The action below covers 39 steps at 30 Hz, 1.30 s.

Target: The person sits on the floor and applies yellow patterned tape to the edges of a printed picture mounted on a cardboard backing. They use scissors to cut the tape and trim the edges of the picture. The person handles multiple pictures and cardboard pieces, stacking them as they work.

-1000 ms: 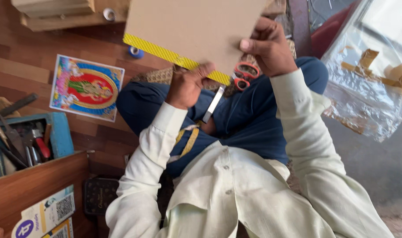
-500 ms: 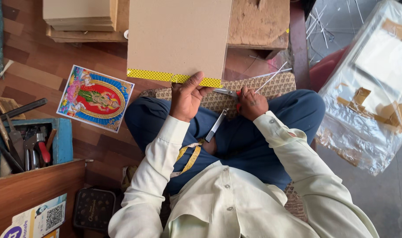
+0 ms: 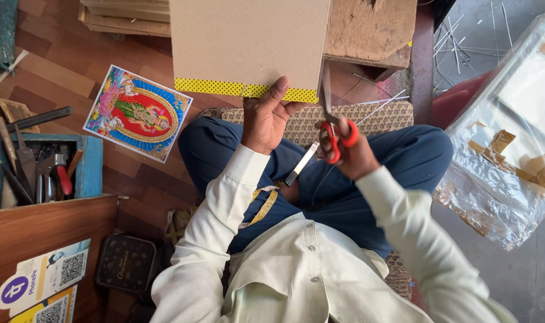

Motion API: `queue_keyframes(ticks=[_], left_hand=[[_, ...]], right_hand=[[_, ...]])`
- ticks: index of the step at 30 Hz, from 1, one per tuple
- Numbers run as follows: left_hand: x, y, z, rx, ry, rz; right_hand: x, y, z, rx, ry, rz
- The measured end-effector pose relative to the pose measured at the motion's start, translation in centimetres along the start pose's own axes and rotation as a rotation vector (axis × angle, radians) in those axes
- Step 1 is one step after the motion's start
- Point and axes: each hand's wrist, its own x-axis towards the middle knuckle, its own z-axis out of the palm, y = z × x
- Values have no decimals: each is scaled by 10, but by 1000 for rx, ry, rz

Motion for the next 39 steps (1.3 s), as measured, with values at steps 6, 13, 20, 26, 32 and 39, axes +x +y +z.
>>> queue_keyframes(ticks=[6, 13, 20, 26, 32, 39], left_hand=[[4, -13, 4, -14, -21, 47], [1, -22, 5, -2, 35, 45], [0, -26, 3, -4, 63, 26], [0, -27, -1, -18, 63, -9], [-1, -32, -6, -41, 47, -15], [-7, -31, 2, 6, 77, -54]], right_hand=[[-54, 19, 91, -326, -46, -298], [-48, 8, 104, -380, 70, -380], [-41, 18, 97, -348, 112, -451], [-43, 20, 94, -338, 167, -424], [-46, 28, 96, -357, 257, -428], [-37, 23, 89, -319, 158, -469]])
